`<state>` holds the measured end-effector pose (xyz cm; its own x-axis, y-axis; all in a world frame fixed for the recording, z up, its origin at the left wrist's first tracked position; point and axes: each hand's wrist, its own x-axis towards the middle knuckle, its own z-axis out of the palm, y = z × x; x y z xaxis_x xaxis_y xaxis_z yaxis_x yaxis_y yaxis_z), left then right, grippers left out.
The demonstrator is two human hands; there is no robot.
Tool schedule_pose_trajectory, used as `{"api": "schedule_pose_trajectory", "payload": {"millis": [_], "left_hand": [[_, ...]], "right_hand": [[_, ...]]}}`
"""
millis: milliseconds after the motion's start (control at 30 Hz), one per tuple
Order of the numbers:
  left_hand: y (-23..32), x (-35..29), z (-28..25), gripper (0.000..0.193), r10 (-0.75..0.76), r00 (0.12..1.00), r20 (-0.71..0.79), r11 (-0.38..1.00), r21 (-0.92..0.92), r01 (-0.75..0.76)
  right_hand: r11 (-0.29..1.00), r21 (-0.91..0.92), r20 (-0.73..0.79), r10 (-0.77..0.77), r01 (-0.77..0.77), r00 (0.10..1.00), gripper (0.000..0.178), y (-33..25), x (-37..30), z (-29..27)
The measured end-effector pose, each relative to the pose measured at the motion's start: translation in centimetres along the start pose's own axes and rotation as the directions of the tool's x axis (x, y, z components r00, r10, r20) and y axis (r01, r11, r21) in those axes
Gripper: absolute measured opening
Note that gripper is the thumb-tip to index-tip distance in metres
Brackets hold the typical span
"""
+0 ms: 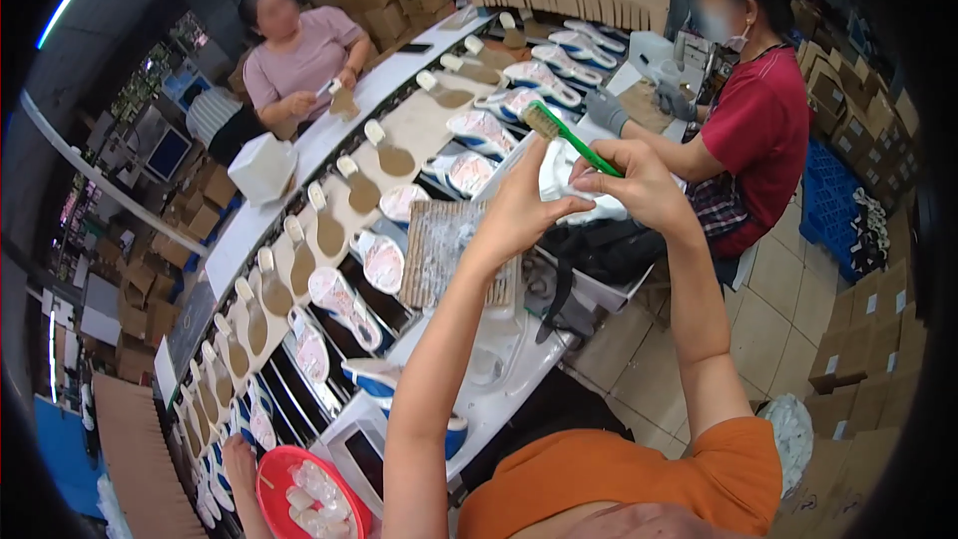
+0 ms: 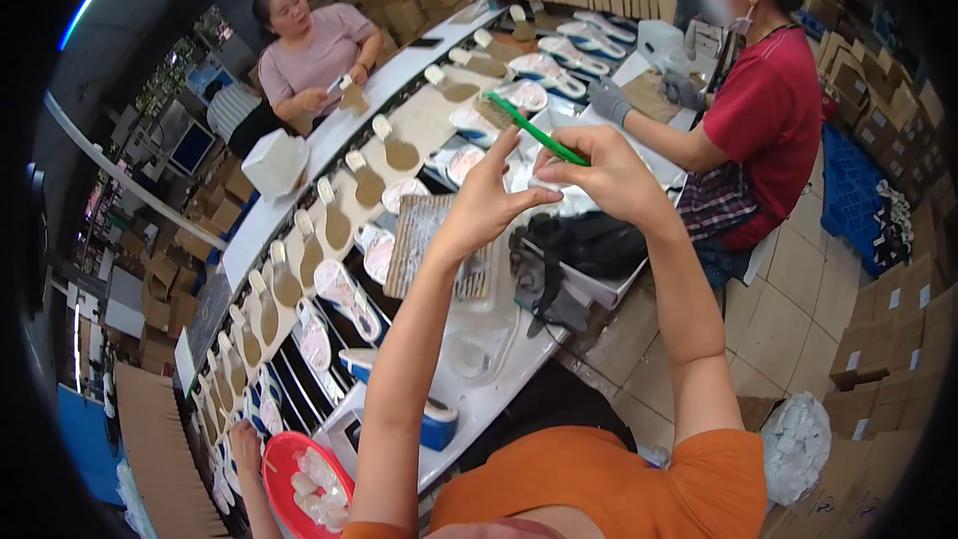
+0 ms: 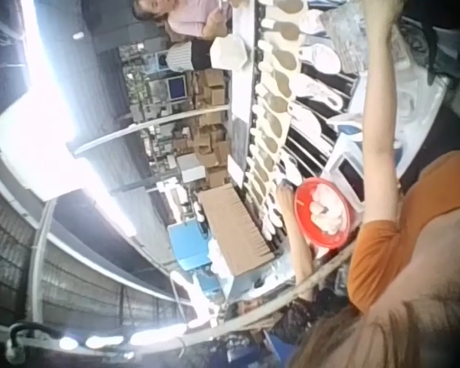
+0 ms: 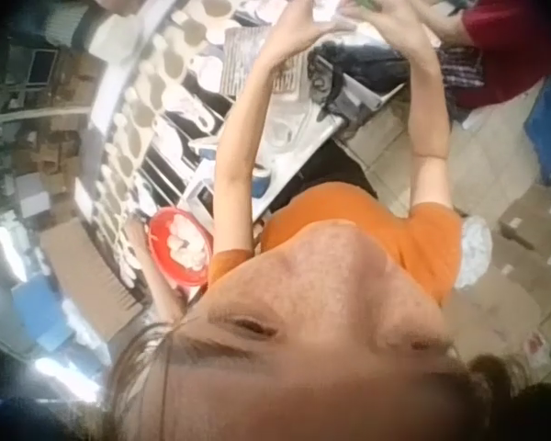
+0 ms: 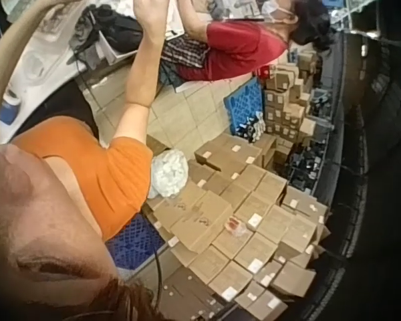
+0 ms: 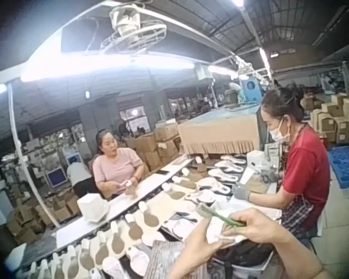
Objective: Apply adhesive to shoe components and assemble parts on a factory production line.
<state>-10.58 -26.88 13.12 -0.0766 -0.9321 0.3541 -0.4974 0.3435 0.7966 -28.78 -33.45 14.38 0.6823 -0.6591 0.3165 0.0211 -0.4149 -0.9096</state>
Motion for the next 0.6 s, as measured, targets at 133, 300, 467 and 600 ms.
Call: {"api": "schedule_pose_trajectory", "payload": {"millis": [133,300,467,600], "left_hand": [[-0.5,-3.9,-1.1,0.034,-0.147,0.979,0.139,0.912,-0.365,0.189],[-0.5,-10.2,-3.2,0.023,-0.321,0.947,0.001,0.816,-0.507,0.277],[-1.1,-16.0,-5.2,0.018,-0.421,0.879,-0.225,0.814,-0.522,0.256],[-0.6,-20.5,-6.4,0.019,-0.436,0.864,-0.254,0.84,-0.46,0.288]], "right_hand": [[0.996,-0.06,0.063,-0.068,0.071,0.996,0.011,-1.7,0.6,1.7],[0.995,-0.096,0.167,0.003,0.013,0.986,0.02,-2.9,1.6,5.6],[0.992,-0.028,0.234,0.125,-0.122,0.964,0.017,-3.2,2.2,11.6],[0.999,-0.004,0.312,0.044,-0.045,0.949,0.015,-3.1,2.9,15.9]]}}
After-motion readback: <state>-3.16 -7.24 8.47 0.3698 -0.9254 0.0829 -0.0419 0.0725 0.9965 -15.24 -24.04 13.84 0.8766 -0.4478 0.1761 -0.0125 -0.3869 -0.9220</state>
